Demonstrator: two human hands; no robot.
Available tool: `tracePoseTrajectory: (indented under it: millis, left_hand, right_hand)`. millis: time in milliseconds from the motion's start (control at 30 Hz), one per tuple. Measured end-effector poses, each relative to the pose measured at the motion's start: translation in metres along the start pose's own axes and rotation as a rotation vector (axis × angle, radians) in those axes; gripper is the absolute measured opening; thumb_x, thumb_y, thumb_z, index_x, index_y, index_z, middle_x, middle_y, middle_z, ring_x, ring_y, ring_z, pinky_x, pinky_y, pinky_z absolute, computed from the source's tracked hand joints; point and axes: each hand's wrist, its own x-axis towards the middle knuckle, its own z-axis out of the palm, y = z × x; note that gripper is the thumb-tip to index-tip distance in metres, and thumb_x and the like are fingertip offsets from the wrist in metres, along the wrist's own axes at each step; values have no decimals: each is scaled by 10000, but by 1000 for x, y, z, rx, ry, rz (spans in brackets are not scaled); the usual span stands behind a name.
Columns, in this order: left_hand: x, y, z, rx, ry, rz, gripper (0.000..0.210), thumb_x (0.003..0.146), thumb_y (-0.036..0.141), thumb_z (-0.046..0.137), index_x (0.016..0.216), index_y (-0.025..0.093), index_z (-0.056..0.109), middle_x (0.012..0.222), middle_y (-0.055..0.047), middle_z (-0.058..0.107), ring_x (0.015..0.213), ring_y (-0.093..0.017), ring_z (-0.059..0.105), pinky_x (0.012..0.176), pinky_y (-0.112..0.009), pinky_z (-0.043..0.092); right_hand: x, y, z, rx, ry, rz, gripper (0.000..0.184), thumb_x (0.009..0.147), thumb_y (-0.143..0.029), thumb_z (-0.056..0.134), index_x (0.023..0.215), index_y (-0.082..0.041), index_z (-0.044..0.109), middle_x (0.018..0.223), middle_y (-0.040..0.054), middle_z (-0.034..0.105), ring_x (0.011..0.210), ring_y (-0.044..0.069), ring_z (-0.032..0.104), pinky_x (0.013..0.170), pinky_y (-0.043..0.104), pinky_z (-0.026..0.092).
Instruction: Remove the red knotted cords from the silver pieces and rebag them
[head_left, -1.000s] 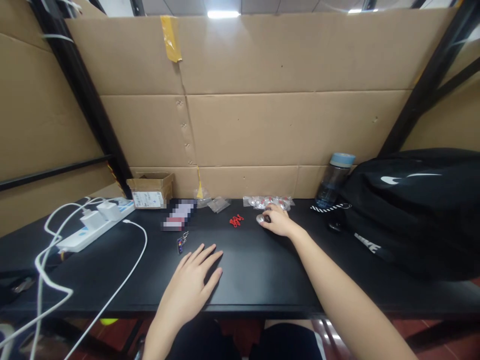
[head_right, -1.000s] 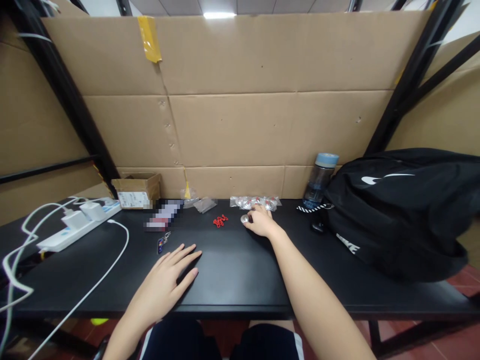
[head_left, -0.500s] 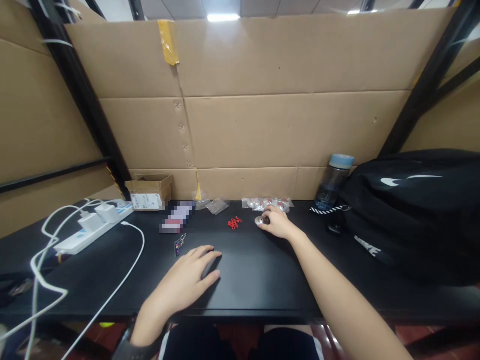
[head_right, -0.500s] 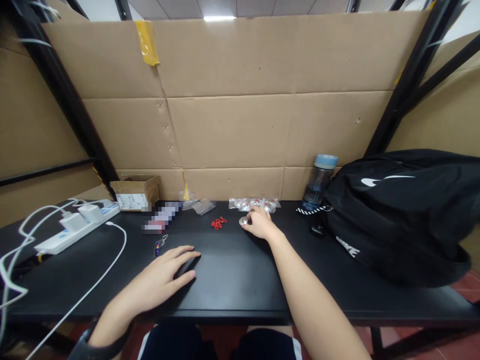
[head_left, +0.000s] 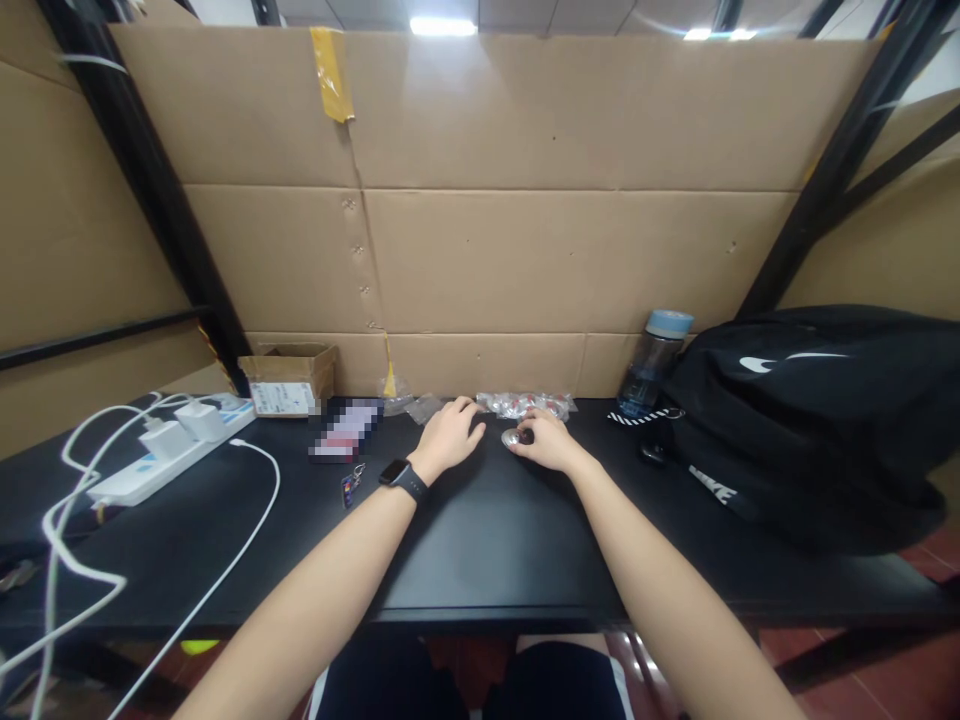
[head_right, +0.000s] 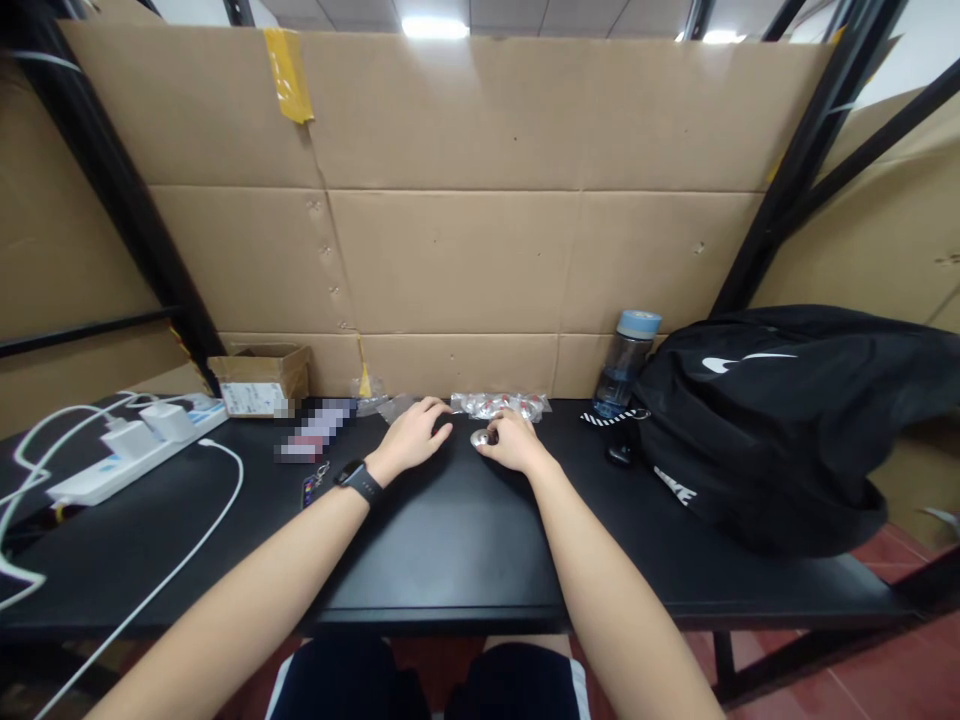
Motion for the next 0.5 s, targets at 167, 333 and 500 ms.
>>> tracePoseTrajectory:
  millis: [167, 333, 500]
  left_hand:
    - [-13, -20, 9, -32, -66, -39, 334, 959, 358, 523, 1230, 209, 649, 1271, -88, 617, 1137, -250, 604, 1004, -355, 484]
    - [-9, -27, 11, -16, -56, -135, 329, 980, 287, 448, 1199, 217, 683, 1254, -85, 652, 1142, -250, 622, 992, -353, 490]
    - [-11, -28, 13, -1, -125, -59, 346, 953, 222, 462, 1203, 263, 697, 1221, -61, 699, 1123, -250, 648, 958, -356, 491]
  right_hand:
    - [1, 1, 0, 5, -4, 8, 304, 792, -469, 728, 923, -198, 776, 1178, 109, 677, 1116, 283, 603, 965, 357, 440]
    - [0, 1, 0, 24, 9, 4, 275, 773, -454, 747, 898, -211, 780, 1183, 104, 677, 1110, 286, 611, 958, 367, 451]
    - [-1, 5, 0, 23, 16, 16, 288, 766, -454, 759, 923, -215, 783, 1191, 109, 672, 1119, 293, 610, 940, 383, 460]
